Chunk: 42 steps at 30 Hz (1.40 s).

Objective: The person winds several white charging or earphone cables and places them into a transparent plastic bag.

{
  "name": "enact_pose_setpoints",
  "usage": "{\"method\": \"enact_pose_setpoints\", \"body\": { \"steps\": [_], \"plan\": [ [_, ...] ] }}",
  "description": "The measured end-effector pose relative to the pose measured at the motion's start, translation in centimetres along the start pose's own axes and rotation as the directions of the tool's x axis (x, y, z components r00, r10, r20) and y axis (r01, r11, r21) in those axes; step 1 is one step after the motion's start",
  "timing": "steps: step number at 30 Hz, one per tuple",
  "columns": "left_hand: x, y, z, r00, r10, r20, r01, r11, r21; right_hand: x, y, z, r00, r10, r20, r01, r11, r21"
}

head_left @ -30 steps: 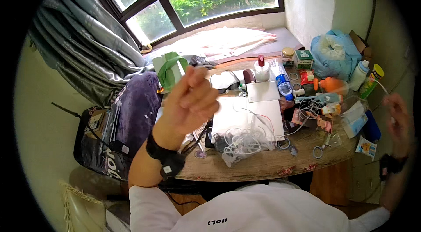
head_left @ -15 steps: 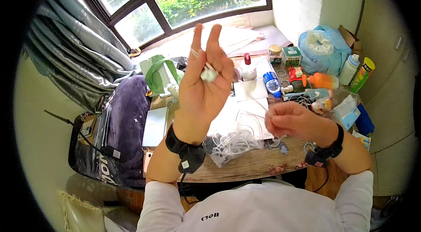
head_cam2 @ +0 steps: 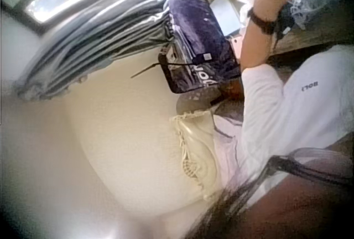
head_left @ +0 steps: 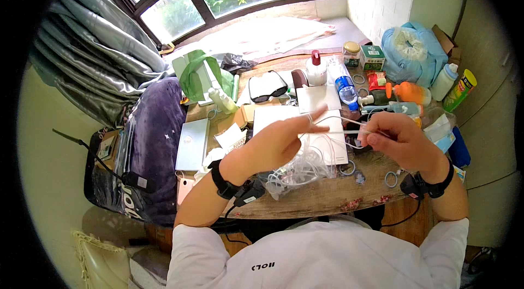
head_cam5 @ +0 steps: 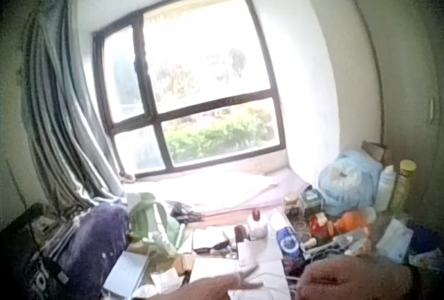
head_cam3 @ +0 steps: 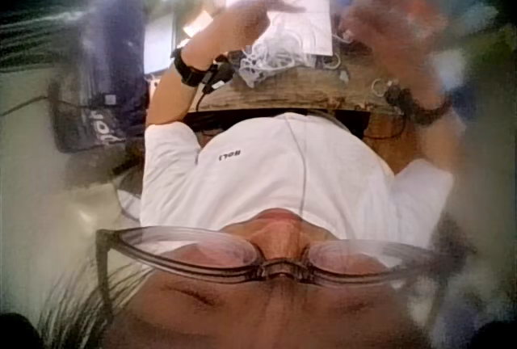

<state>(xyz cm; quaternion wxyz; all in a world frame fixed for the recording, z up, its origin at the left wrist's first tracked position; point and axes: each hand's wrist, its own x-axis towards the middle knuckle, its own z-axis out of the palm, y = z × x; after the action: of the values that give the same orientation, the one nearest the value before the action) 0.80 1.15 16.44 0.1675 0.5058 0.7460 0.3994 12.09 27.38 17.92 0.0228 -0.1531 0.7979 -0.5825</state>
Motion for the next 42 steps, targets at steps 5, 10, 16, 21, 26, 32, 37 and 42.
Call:
{"method": "enact_pose_setpoints", "body": {
  "steps": [5, 10, 16, 21, 26, 32, 37, 42],
  "plan": [
    [-2.4, -0.1, 0.2, 0.959, 0.026, 0.282, 0.002, 0.995, -0.098, 0.1, -1.5, 0.1, 0.977, -0.140, 0.160, 0.183, 0.937, -0.298],
    [-5.7, -0.2, -0.8, 0.942, 0.082, 0.327, 0.125, 0.815, -0.565, 0.5, -1.0, 0.5, 0.963, -0.234, 0.135, 0.269, 0.879, -0.394],
    [-9.0, 0.3, -1.0, 0.798, 0.093, -0.596, -0.499, -0.452, -0.740, 0.9, 1.8, 1.2, 0.990, -0.135, 0.049, 0.144, 0.920, -0.364],
    [-11.2, -1.8, -3.5, 0.486, -0.159, -0.860, -0.838, -0.363, -0.407, -0.3, 2.5, 1.7, 0.965, -0.157, 0.210, 0.226, 0.903, -0.364],
    [-10.8, -6.8, -2.5, 0.427, -0.060, -0.902, -0.534, 0.788, -0.305, -1.3, 2.1, 2.0, 0.928, -0.264, 0.262, 0.355, 0.839, -0.412],
    [-11.3, -6.3, 1.1, 0.936, -0.046, -0.349, 0.182, 0.911, 0.370, -2.2, 1.6, -0.7, 0.857, -0.434, 0.278, 0.515, 0.733, -0.444],
    [-15.2, -7.1, -0.5, 0.969, 0.146, 0.200, 0.073, 0.601, -0.796, -2.5, 4.2, -2.0, 0.908, -0.415, -0.059, 0.352, 0.830, -0.432],
    [-18.4, -6.5, 1.5, 0.672, 0.043, -0.739, -0.650, 0.514, -0.560, -1.8, 4.7, -1.2, 0.961, -0.268, -0.062, 0.224, 0.893, -0.391]
  ]
}}
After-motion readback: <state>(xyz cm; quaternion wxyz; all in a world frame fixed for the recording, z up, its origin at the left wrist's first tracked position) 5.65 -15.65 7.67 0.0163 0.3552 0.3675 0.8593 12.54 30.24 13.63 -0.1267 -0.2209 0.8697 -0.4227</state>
